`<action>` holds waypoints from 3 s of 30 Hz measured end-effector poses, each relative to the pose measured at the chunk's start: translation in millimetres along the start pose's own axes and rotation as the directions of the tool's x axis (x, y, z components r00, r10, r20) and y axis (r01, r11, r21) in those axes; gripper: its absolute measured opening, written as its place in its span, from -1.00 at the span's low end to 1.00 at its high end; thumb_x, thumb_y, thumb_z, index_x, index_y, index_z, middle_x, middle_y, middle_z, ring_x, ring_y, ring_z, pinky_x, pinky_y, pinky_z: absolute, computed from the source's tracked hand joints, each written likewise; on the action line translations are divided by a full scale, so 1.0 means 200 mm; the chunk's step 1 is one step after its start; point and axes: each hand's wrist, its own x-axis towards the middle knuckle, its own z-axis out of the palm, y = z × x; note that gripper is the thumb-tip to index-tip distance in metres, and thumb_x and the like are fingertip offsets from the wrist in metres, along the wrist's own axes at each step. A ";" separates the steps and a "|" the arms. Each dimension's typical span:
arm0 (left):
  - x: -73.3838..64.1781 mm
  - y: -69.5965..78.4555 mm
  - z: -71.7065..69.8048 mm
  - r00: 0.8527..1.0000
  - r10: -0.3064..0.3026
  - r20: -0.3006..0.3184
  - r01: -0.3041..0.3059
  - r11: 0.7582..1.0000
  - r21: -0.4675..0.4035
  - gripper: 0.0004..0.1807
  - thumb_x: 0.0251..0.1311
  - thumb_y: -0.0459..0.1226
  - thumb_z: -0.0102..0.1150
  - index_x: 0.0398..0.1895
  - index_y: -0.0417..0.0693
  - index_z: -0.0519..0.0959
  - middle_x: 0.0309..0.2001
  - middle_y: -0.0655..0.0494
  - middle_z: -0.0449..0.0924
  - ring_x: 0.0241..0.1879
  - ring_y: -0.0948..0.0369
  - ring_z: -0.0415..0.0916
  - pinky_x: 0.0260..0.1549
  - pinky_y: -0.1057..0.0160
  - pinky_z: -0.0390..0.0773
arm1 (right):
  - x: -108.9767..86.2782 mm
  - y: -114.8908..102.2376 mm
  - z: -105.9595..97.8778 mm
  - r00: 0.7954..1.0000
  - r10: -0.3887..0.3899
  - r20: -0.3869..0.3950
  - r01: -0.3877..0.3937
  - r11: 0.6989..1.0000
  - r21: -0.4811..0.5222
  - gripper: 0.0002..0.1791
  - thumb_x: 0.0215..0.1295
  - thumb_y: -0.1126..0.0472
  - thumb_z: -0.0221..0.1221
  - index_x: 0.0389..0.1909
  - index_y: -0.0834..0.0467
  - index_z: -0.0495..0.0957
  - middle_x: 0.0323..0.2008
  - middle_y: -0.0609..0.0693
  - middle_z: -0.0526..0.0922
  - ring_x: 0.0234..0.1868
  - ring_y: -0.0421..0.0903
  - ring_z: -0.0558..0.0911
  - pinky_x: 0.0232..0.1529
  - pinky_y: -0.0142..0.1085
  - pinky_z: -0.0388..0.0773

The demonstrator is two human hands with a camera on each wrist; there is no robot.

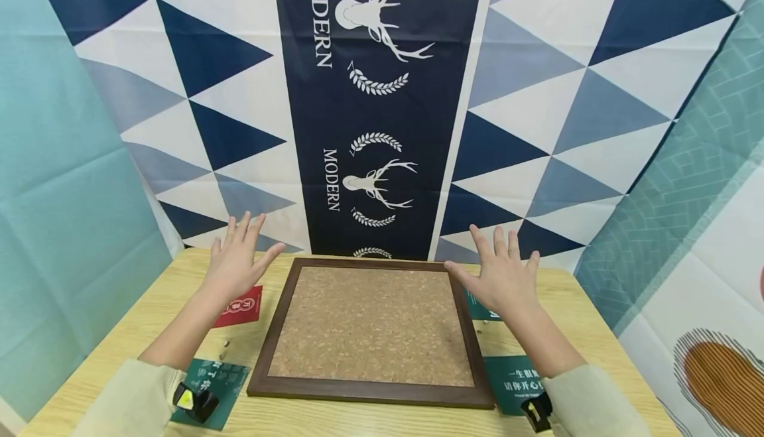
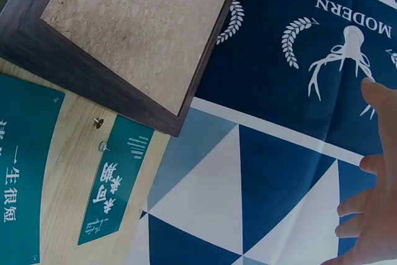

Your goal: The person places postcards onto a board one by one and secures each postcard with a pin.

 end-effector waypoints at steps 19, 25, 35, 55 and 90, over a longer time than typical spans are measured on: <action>0.00 -0.07 0.08 0.998 -0.020 -0.052 0.004 0.956 -0.292 -0.21 0.29 0.13 -0.08 0.41 -0.18 0.08 0.35 -0.24 0.15 0.34 -0.17 0.10 0.25 -0.23 0.17 | 0.00 0.03 0.06 0.999 0.014 -0.050 -0.011 0.998 0.056 -0.07 0.18 -0.41 -0.05 0.36 0.18 0.15 0.27 0.44 0.22 0.21 0.44 0.25 0.01 0.40 0.18; -0.01 -0.10 0.11 0.998 -0.059 -0.022 0.047 0.931 -0.361 -0.24 0.30 0.05 -0.03 0.40 -0.22 0.09 0.33 -0.26 0.17 0.33 -0.17 0.13 0.24 -0.18 0.22 | 0.00 0.07 0.08 0.998 0.018 -0.061 -0.012 0.995 0.102 -0.12 0.21 -0.35 -0.01 0.29 0.27 0.25 0.18 0.45 0.33 0.13 0.42 0.35 -0.08 0.31 0.31; -0.04 -0.14 0.16 0.995 -0.095 0.029 0.098 0.890 -0.446 -0.26 0.29 0.03 0.00 0.38 -0.22 0.12 0.26 -0.27 0.26 0.25 -0.18 0.25 0.13 -0.16 0.37 | -0.01 0.12 0.11 0.999 0.045 -0.019 -0.042 0.988 0.148 -0.17 0.25 -0.32 -0.02 0.19 0.35 0.35 0.10 0.45 0.41 0.06 0.38 0.42 -0.12 0.22 0.43; -0.07 -0.18 0.27 0.982 -0.152 0.115 0.190 0.834 -0.518 -0.35 0.27 0.01 0.05 0.32 -0.16 0.24 0.18 -0.25 0.41 0.09 -0.10 0.44 -0.02 -0.03 0.52 | -0.05 0.28 0.19 0.987 0.122 0.105 -0.145 0.956 0.255 -0.18 0.30 -0.30 -0.08 0.13 0.41 0.39 0.07 0.45 0.45 0.01 0.37 0.50 -0.19 0.10 0.51; -0.14 -0.23 0.44 0.961 -0.194 0.196 0.265 0.843 -0.469 -0.44 0.21 -0.11 0.15 0.19 -0.26 0.36 0.05 -0.25 0.50 -0.03 -0.08 0.52 -0.21 0.06 0.59 | -0.08 0.48 0.34 0.953 0.205 0.225 -0.266 0.921 0.285 -0.20 0.31 -0.24 -0.03 0.10 0.49 0.37 0.01 0.51 0.46 -0.06 0.37 0.49 -0.20 0.07 0.49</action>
